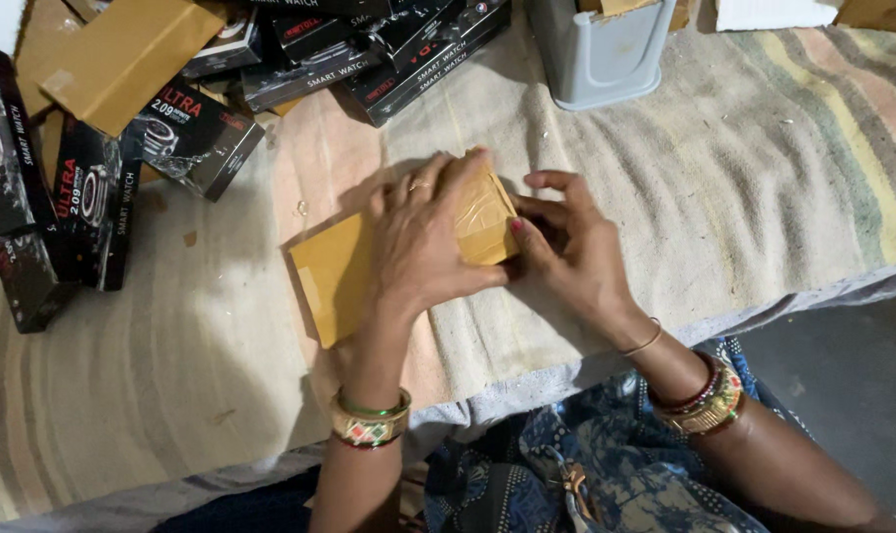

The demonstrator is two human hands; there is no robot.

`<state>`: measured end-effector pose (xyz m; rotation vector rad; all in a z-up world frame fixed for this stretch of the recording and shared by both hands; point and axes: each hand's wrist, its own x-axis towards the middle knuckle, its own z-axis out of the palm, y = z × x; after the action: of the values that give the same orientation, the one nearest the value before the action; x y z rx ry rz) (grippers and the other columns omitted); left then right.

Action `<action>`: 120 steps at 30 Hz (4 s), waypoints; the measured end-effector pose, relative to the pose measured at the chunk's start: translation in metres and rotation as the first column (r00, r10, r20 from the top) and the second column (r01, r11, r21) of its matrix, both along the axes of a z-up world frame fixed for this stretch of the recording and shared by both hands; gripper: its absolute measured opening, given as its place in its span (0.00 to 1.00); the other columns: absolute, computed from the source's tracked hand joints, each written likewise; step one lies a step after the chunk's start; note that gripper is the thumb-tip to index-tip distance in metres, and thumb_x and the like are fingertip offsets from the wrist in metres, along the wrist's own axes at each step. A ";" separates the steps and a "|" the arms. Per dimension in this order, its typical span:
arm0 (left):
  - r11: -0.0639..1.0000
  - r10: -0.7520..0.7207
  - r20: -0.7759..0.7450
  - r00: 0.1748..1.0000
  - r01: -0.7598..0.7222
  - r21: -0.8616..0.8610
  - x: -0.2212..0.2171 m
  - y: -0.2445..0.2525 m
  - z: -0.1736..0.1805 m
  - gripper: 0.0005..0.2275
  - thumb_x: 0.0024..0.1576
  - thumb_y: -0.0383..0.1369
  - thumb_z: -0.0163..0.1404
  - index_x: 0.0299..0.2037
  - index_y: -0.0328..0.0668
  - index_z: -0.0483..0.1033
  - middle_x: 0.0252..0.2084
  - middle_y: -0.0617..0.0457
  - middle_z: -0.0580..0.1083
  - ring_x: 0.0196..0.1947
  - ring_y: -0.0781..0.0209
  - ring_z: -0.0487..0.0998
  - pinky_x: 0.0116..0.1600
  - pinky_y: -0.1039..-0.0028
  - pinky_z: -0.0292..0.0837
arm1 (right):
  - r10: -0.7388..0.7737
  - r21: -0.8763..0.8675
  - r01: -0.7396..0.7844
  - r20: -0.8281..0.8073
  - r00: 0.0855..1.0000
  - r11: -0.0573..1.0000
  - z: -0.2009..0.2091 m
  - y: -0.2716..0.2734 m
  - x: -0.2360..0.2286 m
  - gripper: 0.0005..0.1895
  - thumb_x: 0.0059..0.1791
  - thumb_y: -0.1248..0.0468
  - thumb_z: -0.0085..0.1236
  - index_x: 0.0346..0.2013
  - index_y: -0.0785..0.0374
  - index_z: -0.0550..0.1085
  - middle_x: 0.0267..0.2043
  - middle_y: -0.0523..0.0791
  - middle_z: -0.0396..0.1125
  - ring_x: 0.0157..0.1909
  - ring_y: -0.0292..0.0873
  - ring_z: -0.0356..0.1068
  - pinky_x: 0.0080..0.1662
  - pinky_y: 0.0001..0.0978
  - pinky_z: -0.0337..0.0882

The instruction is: The person packs smart watches into cardboard boxes. They open a product box, place the watch and accessories inside, close it, and then seal the outer shipping box with tape.

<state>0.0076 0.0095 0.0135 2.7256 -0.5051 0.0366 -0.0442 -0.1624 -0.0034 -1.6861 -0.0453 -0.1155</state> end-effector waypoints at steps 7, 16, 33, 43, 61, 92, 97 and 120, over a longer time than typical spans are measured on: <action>0.963 0.171 -0.065 0.983 -0.153 0.223 -0.029 0.054 0.014 0.63 0.24 0.60 0.70 0.74 0.56 0.50 0.70 0.48 0.60 0.71 0.51 0.56 0.72 0.47 0.43 | 0.011 0.024 -0.011 -0.017 1.000 1.000 -0.013 -0.009 0.018 0.19 0.50 0.71 0.60 0.54 0.67 0.68 0.48 0.50 0.75 0.49 0.36 0.76 0.52 0.27 0.79; 0.975 0.210 0.157 0.965 -0.218 0.036 -0.055 0.076 0.005 0.55 0.25 0.56 0.70 0.69 0.52 0.62 0.68 0.47 0.64 0.69 0.45 0.58 0.67 0.46 0.49 | 0.049 -0.008 -0.049 -0.025 0.998 0.999 -0.010 -0.008 0.060 0.15 0.48 0.69 0.64 0.47 0.68 0.73 0.41 0.47 0.77 0.37 0.31 0.74 0.35 0.22 0.74; 0.980 0.186 0.173 0.967 -0.171 -0.097 -0.055 0.079 -0.002 0.51 0.28 0.53 0.71 0.68 0.57 0.65 0.65 0.38 0.66 0.68 0.34 0.59 0.68 0.48 0.55 | 0.149 -0.214 -0.148 -0.014 0.989 0.966 -0.015 -0.001 0.091 0.14 0.54 0.61 0.55 0.50 0.66 0.78 0.35 0.46 0.77 0.34 0.35 0.73 0.37 0.28 0.73; 0.983 0.165 0.214 0.963 -0.142 -0.120 -0.052 0.082 -0.009 0.50 0.27 0.50 0.72 0.66 0.53 0.68 0.65 0.40 0.68 0.67 0.38 0.63 0.68 0.50 0.58 | 0.222 -0.519 -0.042 0.290 0.931 0.854 -0.013 0.013 0.066 0.22 0.56 0.62 0.51 0.61 0.75 0.71 0.43 0.55 0.68 0.39 0.50 0.71 0.45 0.41 0.72; 0.996 -0.085 0.479 0.874 0.089 0.014 0.079 -0.101 0.028 0.53 0.40 0.47 0.71 0.75 0.53 0.48 0.78 0.50 0.46 0.79 0.48 0.42 0.75 0.26 0.34 | -0.202 -0.518 0.575 0.607 0.769 0.633 0.004 -0.117 0.145 0.17 0.57 0.53 0.62 0.48 0.66 0.76 0.57 0.60 0.64 0.58 0.64 0.61 0.58 0.56 0.65; 0.982 -0.157 0.390 0.907 0.187 -0.040 0.122 -0.096 0.000 0.37 0.48 0.38 0.65 0.70 0.55 0.60 0.72 0.56 0.60 0.71 0.51 0.58 0.69 0.34 0.47 | -0.299 0.207 0.251 0.248 0.921 0.945 -0.040 -0.106 0.146 0.05 0.48 0.74 0.65 0.35 0.68 0.76 0.37 0.45 0.77 0.37 0.32 0.78 0.41 0.23 0.80; 0.967 0.045 0.138 0.989 -0.009 -0.253 0.102 -0.012 -0.003 0.23 0.53 0.41 0.64 0.57 0.46 0.77 0.49 0.45 0.80 0.49 0.47 0.83 0.53 0.62 0.77 | -0.430 -0.112 0.470 0.263 0.864 0.876 -0.035 -0.108 0.145 0.03 0.47 0.75 0.65 0.32 0.67 0.79 0.32 0.43 0.76 0.33 0.31 0.73 0.36 0.22 0.74; 0.764 -0.452 -0.363 0.815 0.143 -0.630 0.072 0.018 0.057 0.33 0.47 0.29 0.62 0.65 0.56 0.65 0.58 0.55 0.75 0.58 0.62 0.75 0.58 0.68 0.76 | -0.403 -0.191 0.458 0.268 0.875 0.868 -0.054 -0.122 0.139 0.12 0.53 0.62 0.69 0.35 0.70 0.77 0.26 0.43 0.68 0.27 0.35 0.63 0.32 0.31 0.63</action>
<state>0.0793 0.0277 0.0700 1.9100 -0.6511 -0.5103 0.0945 -0.2842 -0.0573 -1.9056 0.1633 -0.6625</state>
